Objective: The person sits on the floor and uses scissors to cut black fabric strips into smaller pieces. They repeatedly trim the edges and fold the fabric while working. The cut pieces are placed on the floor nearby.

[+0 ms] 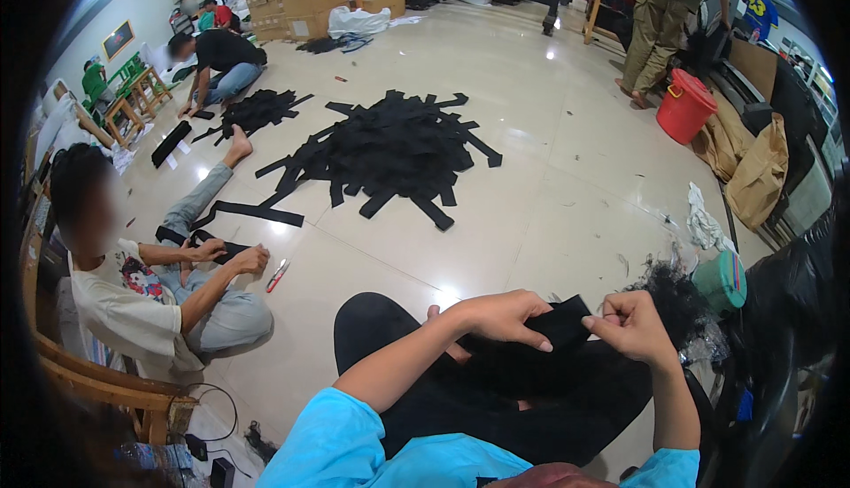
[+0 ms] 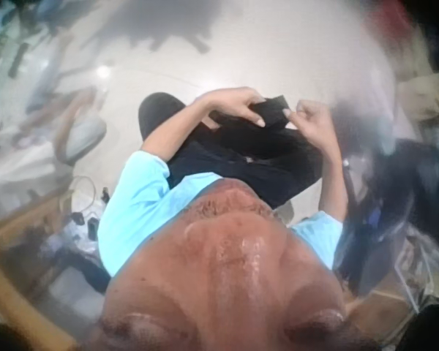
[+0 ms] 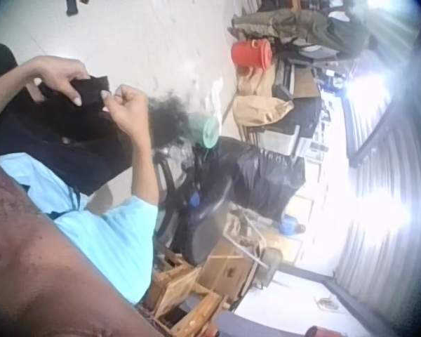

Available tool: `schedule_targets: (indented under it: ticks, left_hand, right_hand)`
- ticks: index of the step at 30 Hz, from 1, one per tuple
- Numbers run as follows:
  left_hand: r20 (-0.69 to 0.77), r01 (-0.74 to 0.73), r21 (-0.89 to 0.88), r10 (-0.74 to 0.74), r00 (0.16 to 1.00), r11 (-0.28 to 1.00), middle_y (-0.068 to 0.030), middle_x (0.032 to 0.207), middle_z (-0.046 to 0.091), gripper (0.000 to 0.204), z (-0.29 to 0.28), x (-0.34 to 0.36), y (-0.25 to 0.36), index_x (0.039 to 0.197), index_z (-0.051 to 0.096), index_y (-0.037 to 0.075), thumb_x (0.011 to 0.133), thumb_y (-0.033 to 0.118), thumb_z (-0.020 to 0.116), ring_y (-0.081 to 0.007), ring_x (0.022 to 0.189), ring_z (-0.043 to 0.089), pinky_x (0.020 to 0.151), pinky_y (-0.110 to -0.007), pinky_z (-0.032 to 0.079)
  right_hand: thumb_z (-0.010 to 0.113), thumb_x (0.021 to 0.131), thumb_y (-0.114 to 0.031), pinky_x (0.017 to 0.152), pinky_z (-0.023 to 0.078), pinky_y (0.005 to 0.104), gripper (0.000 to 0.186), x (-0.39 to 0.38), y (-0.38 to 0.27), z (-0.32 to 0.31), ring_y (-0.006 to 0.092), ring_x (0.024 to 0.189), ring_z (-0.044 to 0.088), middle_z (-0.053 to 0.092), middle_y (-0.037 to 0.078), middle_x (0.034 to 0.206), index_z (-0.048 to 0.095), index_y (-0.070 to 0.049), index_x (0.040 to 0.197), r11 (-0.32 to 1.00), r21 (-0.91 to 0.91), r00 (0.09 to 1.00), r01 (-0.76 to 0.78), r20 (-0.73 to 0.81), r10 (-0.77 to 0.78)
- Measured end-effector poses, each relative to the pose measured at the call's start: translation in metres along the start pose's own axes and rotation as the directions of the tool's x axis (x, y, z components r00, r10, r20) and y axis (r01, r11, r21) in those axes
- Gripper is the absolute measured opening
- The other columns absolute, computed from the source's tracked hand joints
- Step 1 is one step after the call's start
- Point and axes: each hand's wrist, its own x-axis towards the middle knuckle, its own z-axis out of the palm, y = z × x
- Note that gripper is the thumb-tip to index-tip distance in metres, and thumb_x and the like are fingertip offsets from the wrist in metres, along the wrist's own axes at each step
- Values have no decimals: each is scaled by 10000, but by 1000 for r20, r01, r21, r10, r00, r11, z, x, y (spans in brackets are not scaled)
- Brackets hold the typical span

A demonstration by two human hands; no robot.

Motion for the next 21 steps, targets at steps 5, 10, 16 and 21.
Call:
schedule_targets:
  ticks: [5, 10, 16, 21]
  left_hand:
    - [75, 24, -126, -15, 997, 992, -88, 995, 779, 354, -12, -15, 13, 1181, 705, -36, 957, 228, 781, -141, 898, 695, 825, -317, 550]
    - [113, 65, -95, -55, 992, 993, -83, 1001, 779, 417, -17, -14, 18, 1197, 704, -50, 947, 271, 794, -140, 907, 697, 815, -314, 556]
    - [34, 12, -69, -9, 999, 998, -40, 931, 744, 434, -8, 0, -1, 1155, 715, -33, 944, 336, 800, -125, 834, 663, 748, -306, 557]
    - [39, 90, -133, -86, 996, 987, -44, 906, 739, 348, -11, 0, 12, 1125, 722, -35, 901, 213, 819, -113, 763, 650, 658, -272, 522]
  right_hand:
    - [794, 855, -143, 523, 253, 273, 445, -9, 35, -36, 31, 590, 356, 403, -86, 587, 445, -103, 581, 976, 212, 995, 46, -95, -26]
    - [746, 943, -209, 524, 243, 275, 376, -45, 113, -144, 48, 571, 337, 381, -83, 633, 470, -157, 692, 927, 372, 939, 54, -336, 80]
    - [539, 1114, -271, 1067, 483, 420, 276, -36, 119, -106, 206, 1101, 622, 655, 97, 1147, 636, -17, 1161, 692, 660, 896, 291, -441, 44]
    - [486, 1138, -311, 783, 627, 330, 314, -15, 90, -72, 205, 892, 697, 660, 178, 1303, 635, -44, 1207, 178, 932, 948, 317, -303, -99]
